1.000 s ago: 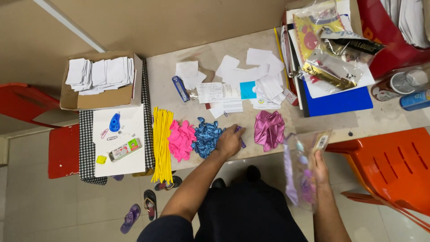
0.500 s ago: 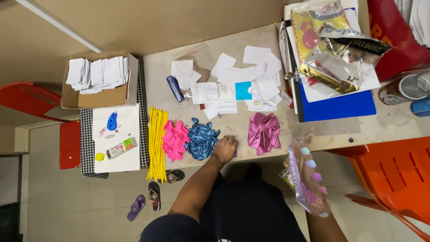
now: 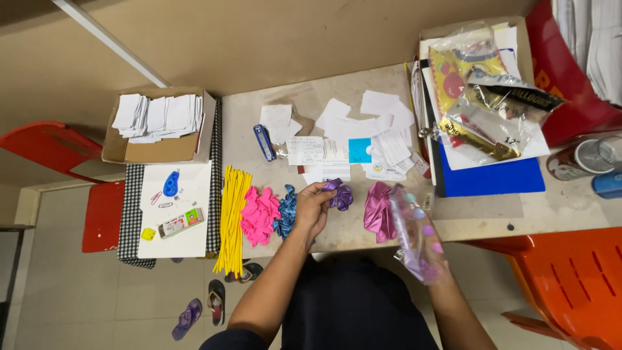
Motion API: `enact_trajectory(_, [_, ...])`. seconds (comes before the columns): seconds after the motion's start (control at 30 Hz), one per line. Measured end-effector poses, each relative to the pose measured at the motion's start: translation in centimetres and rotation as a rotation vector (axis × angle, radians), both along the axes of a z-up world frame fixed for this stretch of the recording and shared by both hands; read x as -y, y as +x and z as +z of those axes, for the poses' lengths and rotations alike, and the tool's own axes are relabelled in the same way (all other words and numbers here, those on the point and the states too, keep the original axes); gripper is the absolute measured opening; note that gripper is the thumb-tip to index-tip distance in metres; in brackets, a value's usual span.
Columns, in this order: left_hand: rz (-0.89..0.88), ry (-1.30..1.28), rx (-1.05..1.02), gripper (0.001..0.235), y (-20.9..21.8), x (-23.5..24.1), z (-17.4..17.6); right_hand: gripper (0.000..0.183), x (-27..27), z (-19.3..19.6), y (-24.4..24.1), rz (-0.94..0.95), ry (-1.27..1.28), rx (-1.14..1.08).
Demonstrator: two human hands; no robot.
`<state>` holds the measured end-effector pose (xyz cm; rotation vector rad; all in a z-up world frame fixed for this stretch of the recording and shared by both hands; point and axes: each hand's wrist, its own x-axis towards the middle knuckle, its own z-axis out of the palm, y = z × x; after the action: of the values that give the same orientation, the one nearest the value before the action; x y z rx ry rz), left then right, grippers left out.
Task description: The person sorts through a cluttered table of craft supplies, including colorful ribbons, paper scraps, and plastic bags. They pick up and move various items, such as a pink ribbon and a blue ribbon, and place some into a clear plastic bag.
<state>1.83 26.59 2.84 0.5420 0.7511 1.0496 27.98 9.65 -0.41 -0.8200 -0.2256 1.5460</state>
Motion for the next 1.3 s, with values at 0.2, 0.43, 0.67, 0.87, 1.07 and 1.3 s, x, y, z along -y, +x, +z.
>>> enact_trajectory(0.2, [-0.151, 0.182, 0.157, 0.023, 4.3, 2.6, 10.0, 0.090, -1.7, 0.7, -1.3, 0.084, 0.364, 0.126])
enact_trajectory(0.43, [-0.490, 0.962, -0.460, 0.022, 6.2, 6.6, 15.8, 0.093, -1.8, 6.4, -2.9, 0.054, 0.372, 0.106])
enact_trajectory(0.67, [-0.816, 1.733, -0.794, 0.028, 8.2, 8.6, 16.0, 0.071, -0.6, -0.5, -1.4, 0.232, 0.007, -0.404])
enact_trajectory(0.87, [-0.838, 1.709, -0.830, 0.030, 8.5, 8.7, 16.8, 0.074, -0.5, -0.8, -0.7, 0.185, 0.059, -0.373])
enact_trajectory(1.07, [-0.808, 1.654, -1.085, 0.024, 8.7, 9.0, 17.4, 0.074, -0.3, -5.1, 0.5, 0.123, 0.105, -0.383])
enact_trajectory(1.3, [-0.662, 1.623, -1.060, 0.028, 8.4, 9.6, 20.3, 0.070, -1.1, 1.1, -0.6, 0.036, 0.117, -0.296])
